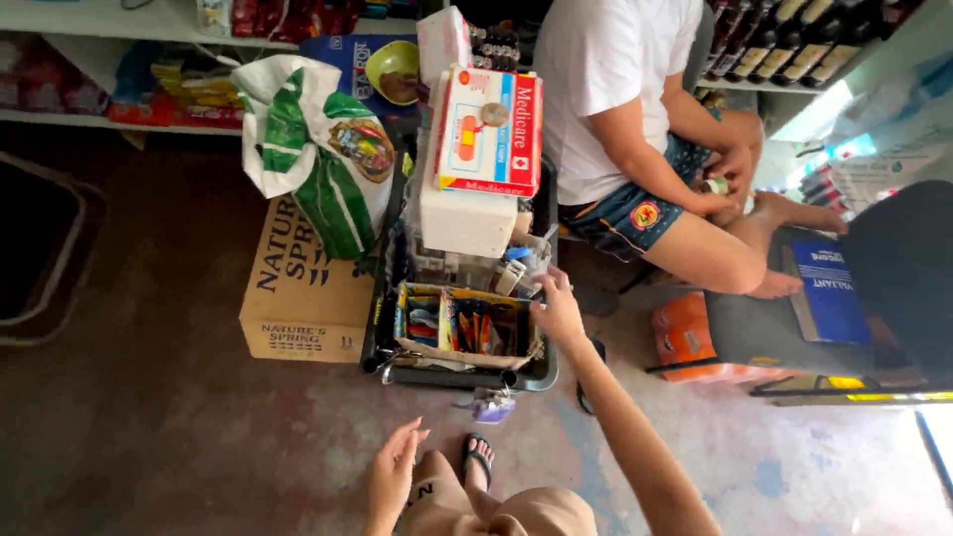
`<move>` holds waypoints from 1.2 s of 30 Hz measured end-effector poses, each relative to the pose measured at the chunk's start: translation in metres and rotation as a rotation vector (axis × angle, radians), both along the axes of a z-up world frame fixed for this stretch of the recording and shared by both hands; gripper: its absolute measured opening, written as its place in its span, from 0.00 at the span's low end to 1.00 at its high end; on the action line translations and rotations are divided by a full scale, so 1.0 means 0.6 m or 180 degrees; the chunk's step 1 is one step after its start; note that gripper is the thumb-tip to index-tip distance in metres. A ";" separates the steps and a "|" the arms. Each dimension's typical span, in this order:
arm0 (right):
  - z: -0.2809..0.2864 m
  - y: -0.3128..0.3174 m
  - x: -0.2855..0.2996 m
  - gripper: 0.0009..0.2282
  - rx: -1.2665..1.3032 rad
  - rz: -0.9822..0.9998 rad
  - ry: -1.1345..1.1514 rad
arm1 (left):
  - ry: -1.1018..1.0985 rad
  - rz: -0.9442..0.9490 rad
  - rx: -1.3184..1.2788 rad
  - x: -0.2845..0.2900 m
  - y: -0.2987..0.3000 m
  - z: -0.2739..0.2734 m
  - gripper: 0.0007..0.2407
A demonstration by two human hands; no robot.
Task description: Organizing various retail items including sachets and toilet paper, and cleaning a soda bottle with a napkin.
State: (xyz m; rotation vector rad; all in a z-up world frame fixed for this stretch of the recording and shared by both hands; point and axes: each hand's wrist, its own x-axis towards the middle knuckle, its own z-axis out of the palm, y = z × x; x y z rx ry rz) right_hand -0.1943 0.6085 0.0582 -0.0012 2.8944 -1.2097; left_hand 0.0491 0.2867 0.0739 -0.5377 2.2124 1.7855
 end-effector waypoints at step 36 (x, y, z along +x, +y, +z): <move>-0.002 0.017 0.045 0.12 -0.0222 -0.1256 0.0664 | 0.0677 0.0995 0.0598 -0.032 -0.378 -0.046 0.16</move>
